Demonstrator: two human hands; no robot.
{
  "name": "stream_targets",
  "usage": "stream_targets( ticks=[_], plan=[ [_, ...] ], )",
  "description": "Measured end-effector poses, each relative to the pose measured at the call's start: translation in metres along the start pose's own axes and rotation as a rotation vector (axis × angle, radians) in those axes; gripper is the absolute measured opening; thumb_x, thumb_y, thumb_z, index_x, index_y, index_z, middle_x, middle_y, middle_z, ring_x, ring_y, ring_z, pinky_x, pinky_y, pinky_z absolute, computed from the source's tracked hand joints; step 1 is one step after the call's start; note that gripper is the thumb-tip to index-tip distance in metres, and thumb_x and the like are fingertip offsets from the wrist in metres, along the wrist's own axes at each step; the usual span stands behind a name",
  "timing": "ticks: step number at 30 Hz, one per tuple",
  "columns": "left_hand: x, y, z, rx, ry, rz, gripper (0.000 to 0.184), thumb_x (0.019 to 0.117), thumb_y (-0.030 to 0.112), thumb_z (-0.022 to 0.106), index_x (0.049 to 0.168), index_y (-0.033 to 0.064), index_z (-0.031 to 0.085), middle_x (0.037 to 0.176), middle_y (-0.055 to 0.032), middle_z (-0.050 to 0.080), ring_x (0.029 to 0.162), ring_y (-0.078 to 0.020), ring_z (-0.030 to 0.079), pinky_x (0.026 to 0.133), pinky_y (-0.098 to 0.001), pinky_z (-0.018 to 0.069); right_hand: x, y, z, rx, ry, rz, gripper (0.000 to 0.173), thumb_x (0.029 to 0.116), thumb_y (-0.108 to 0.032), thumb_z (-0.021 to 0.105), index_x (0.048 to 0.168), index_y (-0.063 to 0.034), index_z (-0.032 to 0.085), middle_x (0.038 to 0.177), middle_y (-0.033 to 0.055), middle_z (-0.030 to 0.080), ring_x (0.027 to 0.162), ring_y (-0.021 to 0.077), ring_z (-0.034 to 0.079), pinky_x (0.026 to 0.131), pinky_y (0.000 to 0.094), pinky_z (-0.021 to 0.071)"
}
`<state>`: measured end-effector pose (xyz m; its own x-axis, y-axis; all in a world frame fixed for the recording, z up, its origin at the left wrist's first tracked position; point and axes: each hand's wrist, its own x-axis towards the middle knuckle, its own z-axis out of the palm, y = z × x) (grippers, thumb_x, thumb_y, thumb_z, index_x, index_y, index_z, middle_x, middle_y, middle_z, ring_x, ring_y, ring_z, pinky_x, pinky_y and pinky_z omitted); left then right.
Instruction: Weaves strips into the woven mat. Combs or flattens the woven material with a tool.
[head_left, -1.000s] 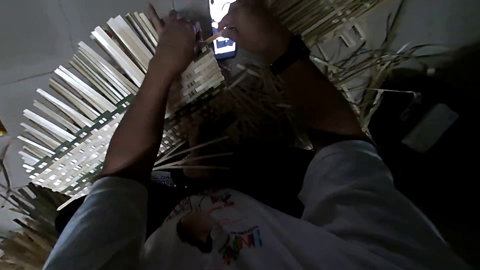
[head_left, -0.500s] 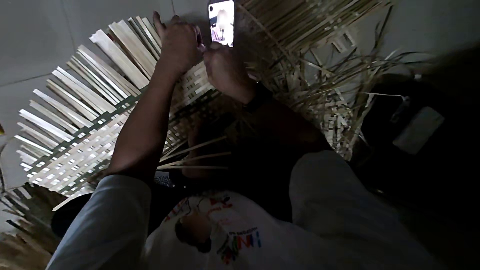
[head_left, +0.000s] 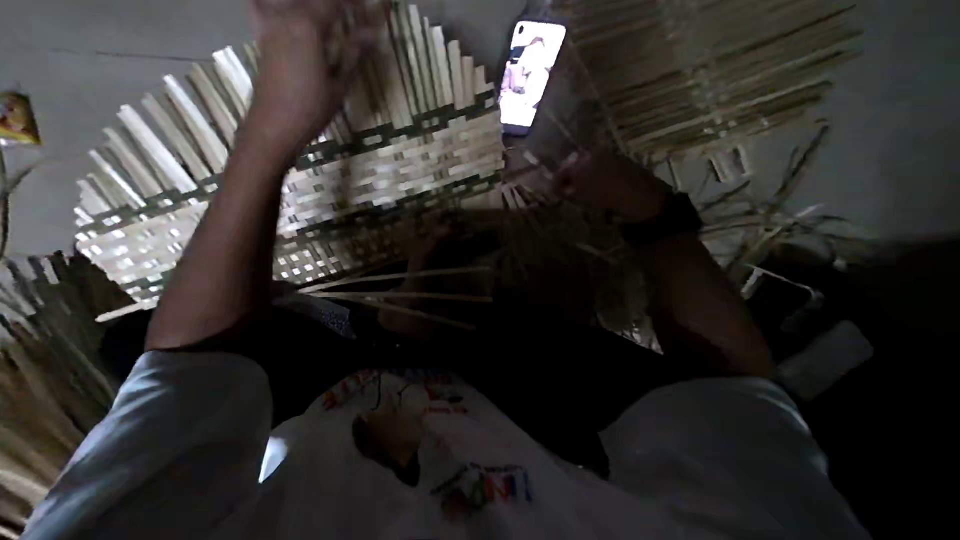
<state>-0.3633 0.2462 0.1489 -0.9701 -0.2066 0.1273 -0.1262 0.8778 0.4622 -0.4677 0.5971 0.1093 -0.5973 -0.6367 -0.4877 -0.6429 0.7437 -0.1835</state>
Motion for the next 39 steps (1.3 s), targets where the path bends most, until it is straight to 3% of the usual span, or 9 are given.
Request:
stream_targets(
  ticks=[3, 10, 13, 17, 21, 26, 28, 31, 39],
  plan=[
    [-0.063, -0.091, -0.038, -0.042, 0.164, -0.262, 0.047, 0.1048, 0.033, 0.056, 0.14, 0.0018, 0.057, 0.146, -0.0263, 0.052, 0.139, -0.0385, 0.047, 0.116, -0.0526, 0.0353, 0.029, 0.025, 0.022, 0.022, -0.011, 0.06, 0.027, 0.1003, -0.012, 0.065, 0.122, 0.0031, 0.07, 0.124, 0.0329, 0.064, 0.12, 0.0537, 0.059, 0.099, 0.073, 0.0427],
    [-0.204, -0.202, -0.064, 0.016, 0.275, -0.683, 0.059, 0.0987, 0.019, 0.062, 0.151, -0.0022, 0.042, 0.154, -0.036, 0.036, 0.146, -0.0496, 0.034, 0.119, -0.059, 0.0288, 0.018, -0.096, 0.002, 0.076, 0.322, -0.365, 0.028, 0.1044, -0.015, 0.057, 0.126, -0.0009, 0.07, 0.125, 0.0264, 0.067, 0.115, 0.0469, 0.065, 0.098, 0.0673, 0.047],
    [-0.238, -0.239, -0.064, 0.009, 0.327, -0.779, 0.066, 0.0974, 0.024, 0.065, 0.152, -0.0024, 0.04, 0.154, -0.0365, 0.036, 0.145, -0.0495, 0.035, 0.12, -0.0576, 0.0295, -0.006, -0.173, 0.031, 0.071, 0.151, -0.608, 0.021, 0.1026, -0.015, 0.059, 0.113, -0.0053, 0.075, 0.112, 0.0174, 0.072, 0.102, 0.0365, 0.07, 0.09, 0.0602, 0.055],
    [-0.245, -0.279, -0.054, -0.034, 0.448, -0.895, 0.066, 0.1005, 0.032, 0.059, 0.154, -0.0009, 0.038, 0.153, -0.0343, 0.039, 0.144, -0.0475, 0.038, 0.119, -0.0573, 0.0312, -0.02, -0.27, 0.103, -0.029, -0.215, -0.576, 0.026, 0.1018, -0.02, 0.061, 0.124, -0.0098, 0.068, 0.109, 0.0146, 0.071, 0.098, 0.0333, 0.07, 0.083, 0.0534, 0.0579],
    [-0.245, -0.296, -0.051, -0.249, 0.4, -1.012, 0.066, 0.1065, 0.041, 0.05, 0.156, -0.0005, 0.035, 0.146, -0.0293, 0.051, 0.135, -0.0397, 0.052, 0.113, -0.0532, 0.0407, -0.01, -0.309, 0.156, -0.041, -0.317, -0.303, 0.047, 0.1047, -0.024, 0.057, 0.149, -0.0099, 0.048, 0.111, 0.0195, 0.07, 0.094, 0.039, 0.071, 0.079, 0.0579, 0.0578],
    [-0.258, -0.294, -0.062, -0.438, 0.523, -0.958, 0.046, 0.103, 0.04, 0.058, 0.13, 0.0021, 0.062, 0.117, -0.0159, 0.067, 0.1, -0.0197, 0.065, 0.093, -0.0408, 0.0515, -0.005, -0.314, 0.176, 0.298, -0.274, -0.119, 0.073, 0.102, -0.028, 0.065, 0.162, -0.0097, 0.026, 0.128, 0.0236, 0.065, 0.109, 0.039, 0.068, 0.094, 0.057, 0.0548],
    [-0.263, -0.282, -0.068, -0.469, 0.525, -0.912, 0.047, 0.0984, 0.043, 0.066, 0.121, 0.0021, 0.065, 0.109, -0.0112, 0.066, 0.093, -0.013, 0.062, 0.089, -0.036, 0.0519, -0.002, -0.308, 0.183, 0.395, -0.25, -0.109, 0.085, 0.0962, -0.025, 0.073, 0.162, -0.0116, 0.022, 0.116, 0.0209, 0.067, 0.1, 0.0359, 0.069, 0.088, 0.0552, 0.0573],
    [-0.269, -0.262, -0.076, -0.476, 0.513, -0.895, 0.048, 0.0942, 0.04, 0.073, 0.116, -0.0017, 0.064, 0.103, -0.0093, 0.062, 0.087, -0.0093, 0.056, 0.084, -0.0308, 0.0491, -0.006, -0.313, 0.175, 0.441, -0.305, -0.049, 0.09, 0.0909, -0.022, 0.079, 0.161, -0.0118, 0.024, 0.114, 0.0217, 0.068, 0.097, 0.0345, 0.069, 0.086, 0.0532, 0.0576],
    [-0.269, -0.253, -0.075, -0.426, 0.446, -0.877, 0.043, 0.0969, 0.037, 0.069, 0.117, -0.0007, 0.065, 0.106, -0.0107, 0.064, 0.089, -0.0096, 0.057, 0.085, -0.0313, 0.0483, -0.02, -0.305, 0.144, 0.753, -0.351, -0.2, 0.054, 0.0976, -0.011, 0.068, 0.146, -0.0051, 0.046, 0.126, 0.0164, 0.065, 0.1, 0.0195, 0.068, 0.083, 0.0373, 0.0587]
  ],
)
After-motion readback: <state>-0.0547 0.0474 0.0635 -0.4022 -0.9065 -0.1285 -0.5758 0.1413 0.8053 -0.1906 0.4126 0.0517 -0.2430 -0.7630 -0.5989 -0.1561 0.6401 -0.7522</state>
